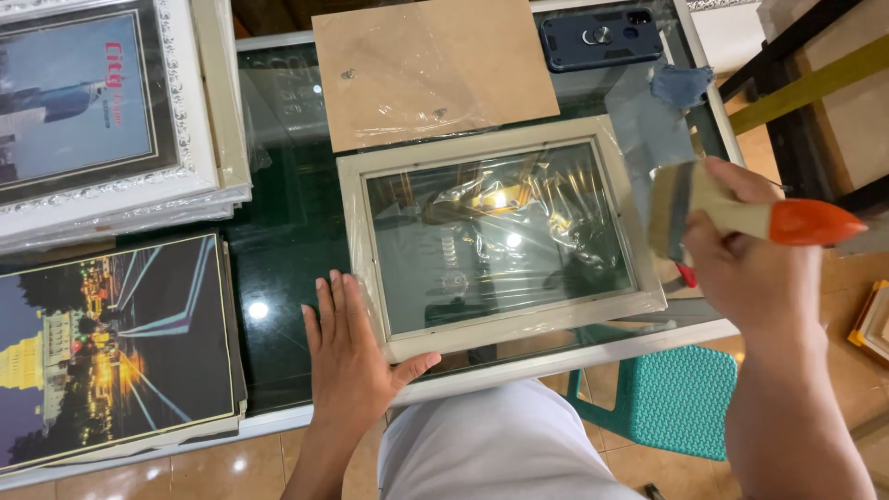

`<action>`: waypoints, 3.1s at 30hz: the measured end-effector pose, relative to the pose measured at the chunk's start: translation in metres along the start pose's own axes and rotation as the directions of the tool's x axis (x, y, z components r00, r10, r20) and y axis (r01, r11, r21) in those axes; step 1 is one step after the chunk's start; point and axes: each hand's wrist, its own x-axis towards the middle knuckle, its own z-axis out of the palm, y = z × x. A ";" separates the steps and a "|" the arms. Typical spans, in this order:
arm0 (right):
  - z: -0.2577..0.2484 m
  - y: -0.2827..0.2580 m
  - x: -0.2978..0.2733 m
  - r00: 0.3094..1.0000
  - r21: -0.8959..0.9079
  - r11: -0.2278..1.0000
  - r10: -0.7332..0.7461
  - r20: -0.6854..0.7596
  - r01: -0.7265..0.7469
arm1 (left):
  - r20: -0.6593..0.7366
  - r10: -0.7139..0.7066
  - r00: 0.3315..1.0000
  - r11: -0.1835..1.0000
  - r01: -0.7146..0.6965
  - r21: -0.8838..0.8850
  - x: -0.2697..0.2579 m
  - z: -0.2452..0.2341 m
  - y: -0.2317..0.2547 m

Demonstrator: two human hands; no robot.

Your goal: Cleaning the glass of a picture frame using a brush and then a cloth in a workshop setting.

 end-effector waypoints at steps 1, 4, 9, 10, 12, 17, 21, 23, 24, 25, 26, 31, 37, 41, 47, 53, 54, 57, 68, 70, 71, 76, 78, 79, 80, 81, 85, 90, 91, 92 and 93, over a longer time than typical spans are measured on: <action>0.009 -0.008 0.004 1.000 0.001 1.000 0.004 -0.005 -0.004 | 0.002 0.006 1.000 1.000 -0.006 0.002 0.000 0.001 0.000; 0.041 -0.028 0.016 0.995 -0.452 0.886 -0.089 0.045 0.099 | 0.042 -0.025 0.999 1.000 0.025 -0.017 0.001 0.001 -0.004; 0.114 -0.060 0.016 0.902 -0.422 0.804 -0.420 0.098 0.419 | 0.047 -0.026 0.999 1.000 0.027 -0.016 0.000 0.002 -0.004; 0.131 -0.079 0.011 0.900 -0.422 0.801 -0.425 0.097 0.423 | 0.041 -0.027 0.999 0.999 0.028 -0.016 0.001 0.003 -0.005; 0.167 -0.114 -0.001 0.881 -0.083 0.892 -0.418 0.222 0.444 | 0.048 -0.031 0.998 0.999 0.029 0.038 0.001 0.005 -0.006; 0.182 -0.132 0.013 0.900 0.536 0.833 -0.329 0.285 0.135 | 0.033 -0.032 0.999 0.999 0.032 0.026 0.002 0.002 -0.004; 0.131 -0.064 0.051 0.916 0.312 0.909 0.150 0.372 -0.276 | 0.044 -0.038 0.998 0.999 0.037 0.018 0.000 0.003 -0.006; 0.087 -0.031 0.065 0.924 0.214 0.931 0.220 0.314 -0.295 | 0.026 -0.030 0.999 1.000 0.029 0.006 0.000 0.003 -0.005; 0.065 -0.014 0.072 0.926 0.113 0.941 0.285 0.246 -0.319 | 0.008 -0.020 1.000 1.000 0.020 -0.008 0.000 0.002 -0.004; 0.054 -0.008 0.072 0.927 0.116 0.942 0.281 0.248 -0.316 | 0.005 -0.023 1.000 1.000 0.023 -0.005 0.000 0.003 -0.005; 0.042 -0.002 0.072 0.988 -0.070 0.990 0.131 0.087 -0.126 | -0.001 -0.022 1.000 1.000 0.022 -0.010 0.000 0.003 -0.005; 0.096 -0.005 0.079 0.956 -0.715 0.673 -0.293 -0.020 0.191 | 0.026 -0.058 0.998 0.998 0.058 -0.036 0.001 0.001 -0.005; 0.192 -0.141 0.058 0.870 -0.101 0.874 -0.450 0.201 0.475 | 0.008 -0.056 0.998 0.998 0.057 -0.034 0.001 -0.001 -0.003; 0.197 -0.170 0.079 0.940 0.271 0.946 -0.243 0.238 0.176 | 0.005 -0.058 0.998 0.997 0.058 -0.051 0.001 -0.002 -0.002; 0.200 -0.161 0.063 0.937 0.163 0.981 -0.149 0.316 0.101 | 0.031 -0.102 0.994 0.993 0.104 -0.064 0.001 0.002 -0.005; 0.129 -0.155 -0.016 0.763 0.230 0.973 -0.139 0.631 -0.013 | 0.097 -0.102 0.990 0.994 0.105 -0.030 0.000 0.004 -0.009; 0.116 -0.150 -0.021 0.719 0.274 0.954 -0.107 0.686 -0.120 | 0.114 -0.100 0.988 0.995 0.101 -0.003 -0.001 0.005 -0.011; 0.091 -0.136 0.013 0.708 0.366 0.930 -0.233 0.666 -0.038 | 0.117 -0.096 0.989 0.991 0.106 -0.085 0.002 -0.008 -0.003; 0.141 -0.090 0.079 0.610 0.401 0.755 -0.655 0.446 0.518 | -0.009 -0.031 0.999 1.000 0.031 0.000 -0.001 0.002 -0.003; 0.108 -0.056 0.086 0.633 0.416 0.758 -0.650 0.421 0.502 | -0.007 -0.027 1.000 1.000 0.027 0.016 -0.001 0.004 -0.005; 0.087 -0.036 0.091 0.654 0.453 0.766 -0.634 0.413 0.457 | -0.003 -0.023 1.000 1.000 0.024 0.017 -0.001 0.004 -0.005; 0.004 0.014 0.092 0.917 -0.080 0.982 -0.127 0.379 0.169 | -0.009 -0.007 1.000 1.000 0.007 0.018 -0.001 0.003 -0.005; -0.008 0.016 0.091 0.973 -0.505 0.851 -0.027 0.228 0.142 | -0.017 -0.001 1.000 1.000 0.002 0.019 -0.001 0.004 -0.005; 0.000 0.012 0.087 0.974 -0.507 0.851 -0.022 0.226 0.137 | -0.014 0.003 1.000 1.000 -0.002 0.018 0.000 0.004 -0.005; 0.009 0.006 0.085 0.982 -0.220 0.960 -0.147 0.121 0.171 | -0.005 -0.007 1.000 1.000 0.007 0.024 0.000 0.004 -0.004; 0.018 0.001 0.083 0.973 0.085 0.970 -0.228 -0.022 0.229 | 0.003 -0.017 1.000 0.999 0.016 0.030 0.000 0.004 -0.004; 0.105 -0.061 0.050 0.997 0.602 0.795 0.042 0.062 -0.071 | 0.043 -0.045 0.998 0.998 0.043 0.043 0.000 0.007 -0.007; 0.186 -0.118 0.006 0.970 0.575 0.811 -0.040 0.241 -0.110 | -0.013 -0.029 0.999 0.998 0.030 0.052 0.000 0.006 -0.004; 0.180 -0.101 0.009 0.970 0.575 0.810 -0.037 0.239 -0.111 | -0.012 -0.026 1.000 0.998 0.027 0.052 0.000 0.006 -0.005; 0.174 -0.085 0.013 0.967 0.515 0.849 -0.022 0.255 -0.117 | 0.003 -0.034 0.999 0.998 0.033 0.051 0.000 0.007 -0.005; 0.168 -0.069 0.018 0.963 0.451 0.884 -0.005 0.270 -0.122 | 0.018 -0.041 0.999 0.998 0.040 0.049 0.000 0.008 -0.006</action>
